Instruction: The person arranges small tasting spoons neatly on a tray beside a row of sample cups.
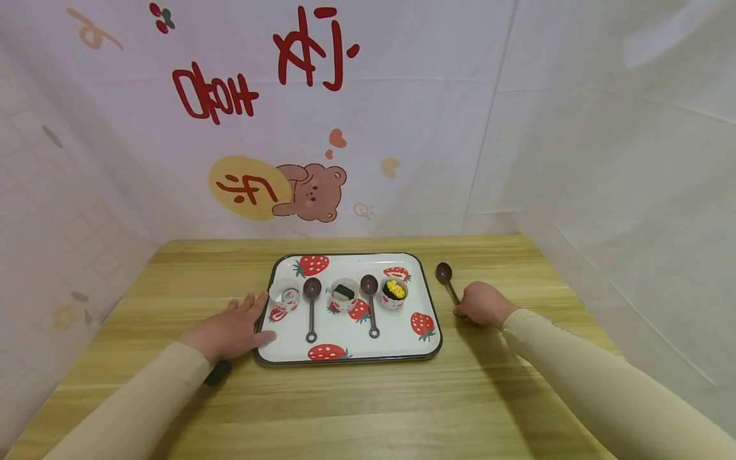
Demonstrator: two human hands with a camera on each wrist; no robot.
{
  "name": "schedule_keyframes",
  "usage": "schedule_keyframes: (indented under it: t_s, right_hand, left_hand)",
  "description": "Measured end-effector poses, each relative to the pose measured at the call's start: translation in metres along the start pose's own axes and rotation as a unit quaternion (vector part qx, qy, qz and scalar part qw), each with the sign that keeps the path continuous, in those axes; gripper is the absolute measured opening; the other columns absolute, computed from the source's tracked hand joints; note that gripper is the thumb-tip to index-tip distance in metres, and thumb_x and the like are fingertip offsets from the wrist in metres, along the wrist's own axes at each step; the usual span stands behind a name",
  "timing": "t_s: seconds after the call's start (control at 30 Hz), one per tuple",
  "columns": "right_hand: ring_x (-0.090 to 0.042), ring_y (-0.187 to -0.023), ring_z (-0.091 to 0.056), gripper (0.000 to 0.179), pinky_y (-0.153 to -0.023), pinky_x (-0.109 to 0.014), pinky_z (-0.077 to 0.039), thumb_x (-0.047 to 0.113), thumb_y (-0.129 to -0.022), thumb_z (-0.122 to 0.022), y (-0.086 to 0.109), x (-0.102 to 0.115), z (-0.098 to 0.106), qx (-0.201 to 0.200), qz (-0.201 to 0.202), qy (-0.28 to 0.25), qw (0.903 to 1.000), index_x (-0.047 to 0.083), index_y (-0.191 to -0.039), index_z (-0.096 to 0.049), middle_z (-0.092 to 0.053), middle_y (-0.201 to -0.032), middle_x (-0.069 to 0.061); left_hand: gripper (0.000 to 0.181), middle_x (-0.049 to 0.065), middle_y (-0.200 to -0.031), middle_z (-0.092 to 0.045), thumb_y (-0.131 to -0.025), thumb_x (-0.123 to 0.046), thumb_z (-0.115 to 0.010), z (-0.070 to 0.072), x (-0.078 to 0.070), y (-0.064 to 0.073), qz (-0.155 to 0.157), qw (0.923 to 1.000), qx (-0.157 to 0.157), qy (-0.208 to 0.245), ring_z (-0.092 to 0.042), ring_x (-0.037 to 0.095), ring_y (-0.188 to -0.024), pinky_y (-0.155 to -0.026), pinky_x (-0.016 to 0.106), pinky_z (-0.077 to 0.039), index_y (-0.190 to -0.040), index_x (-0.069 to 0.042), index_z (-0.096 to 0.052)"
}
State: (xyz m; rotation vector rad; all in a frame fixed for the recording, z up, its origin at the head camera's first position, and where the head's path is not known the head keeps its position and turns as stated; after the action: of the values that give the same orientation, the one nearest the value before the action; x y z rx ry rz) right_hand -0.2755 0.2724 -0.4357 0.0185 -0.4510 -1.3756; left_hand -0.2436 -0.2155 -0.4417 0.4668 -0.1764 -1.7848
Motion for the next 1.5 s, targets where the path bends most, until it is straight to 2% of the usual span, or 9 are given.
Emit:
schedule_keyframes:
  t_s: [0.17, 0.73, 0.83, 0.97, 1.13, 1.5]
  right_hand:
    - [-0.004, -0.043, -0.042, 0.046, -0.049, -0.02, -0.037, 0.015, -0.095, -0.068, 0.002, 0.002, 0.001, -0.01, 0.014, 0.018, 0.9997, 0.014, -0.05, -0.057, -0.042, -0.044, 0.013]
    - [-0.005, -0.044, -0.043, 0.049, -0.05, -0.021, -0.037, 0.018, -0.098, -0.069, 0.005, 0.001, -0.001, -0.009, -0.009, 0.003, 0.9999, 0.016, -0.051, -0.054, -0.043, -0.045, 0.012]
    - [-0.005, -0.045, -0.044, 0.048, -0.05, -0.021, -0.038, 0.019, -0.098, -0.069, 0.006, 0.0, -0.002, -0.007, -0.018, -0.016, 0.9997, 0.016, -0.052, -0.057, -0.046, -0.047, 0.011]
    - [-0.006, -0.047, -0.046, 0.042, -0.051, -0.022, -0.039, 0.02, -0.098, -0.072, 0.007, -0.002, -0.003, -0.012, -0.029, -0.039, 0.9987, 0.012, -0.057, -0.063, -0.05, -0.049, 0.009]
    - [-0.011, -0.056, -0.049, 0.032, -0.057, -0.026, -0.04, 0.022, -0.097, -0.072, 0.012, 0.005, 0.003, -0.043, -0.02, -0.033, 0.9983, 0.008, -0.069, -0.067, -0.052, -0.057, 0.006]
    - [-0.016, -0.072, -0.061, 0.018, -0.064, -0.029, -0.048, 0.019, -0.097, -0.073, 0.019, 0.021, 0.012, -0.08, -0.02, -0.097, 0.9919, 0.002, -0.099, -0.076, -0.073, -0.083, -0.006]
  left_hand:
    - [0.104, 0.039, -0.167, -0.02, -0.098, -0.065, -0.061, 0.0, -0.001, 0.0, 0.0, 1.0, 0.001, 0.0, -0.019, 0.069, -0.149, -0.116, 0.075, -0.032, -0.166, 0.004, -0.02]
    - [0.106, 0.039, -0.168, -0.019, -0.097, -0.068, -0.06, -0.002, 0.002, -0.003, 0.005, 1.0, 0.005, -0.002, -0.018, 0.069, -0.15, -0.116, 0.076, -0.032, -0.167, 0.002, -0.018]
    - [0.107, 0.039, -0.168, -0.02, -0.097, -0.068, -0.059, -0.002, 0.002, -0.003, 0.004, 1.0, 0.004, -0.002, -0.018, 0.069, -0.15, -0.116, 0.076, -0.031, -0.167, 0.002, -0.019]
    - [0.106, 0.039, -0.168, -0.02, -0.097, -0.068, -0.06, -0.002, 0.001, -0.002, 0.004, 1.0, 0.004, 0.001, -0.018, 0.069, -0.15, -0.116, 0.076, -0.031, -0.166, 0.002, -0.019]
    - [0.106, 0.039, -0.168, -0.019, -0.097, -0.068, -0.06, 0.0, 0.001, -0.001, 0.006, 1.0, 0.005, 0.006, -0.017, 0.069, -0.15, -0.116, 0.077, -0.031, -0.167, 0.002, -0.018]
    - [0.106, 0.039, -0.168, -0.019, -0.098, -0.068, -0.058, 0.0, 0.001, -0.001, 0.001, 1.0, 0.003, -0.001, -0.018, 0.069, -0.15, -0.115, 0.077, -0.031, -0.166, 0.002, -0.018]
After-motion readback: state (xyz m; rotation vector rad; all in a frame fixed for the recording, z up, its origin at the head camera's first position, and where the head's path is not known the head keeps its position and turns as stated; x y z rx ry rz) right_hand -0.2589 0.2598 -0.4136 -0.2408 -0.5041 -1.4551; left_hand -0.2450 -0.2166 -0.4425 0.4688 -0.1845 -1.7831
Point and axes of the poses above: each hand's wrist, its own y-axis away from the middle knuckle, its own z-axis out of the back of the hand, x = y × z, the point moved 4 cm from there along -y, towards the middle knuckle
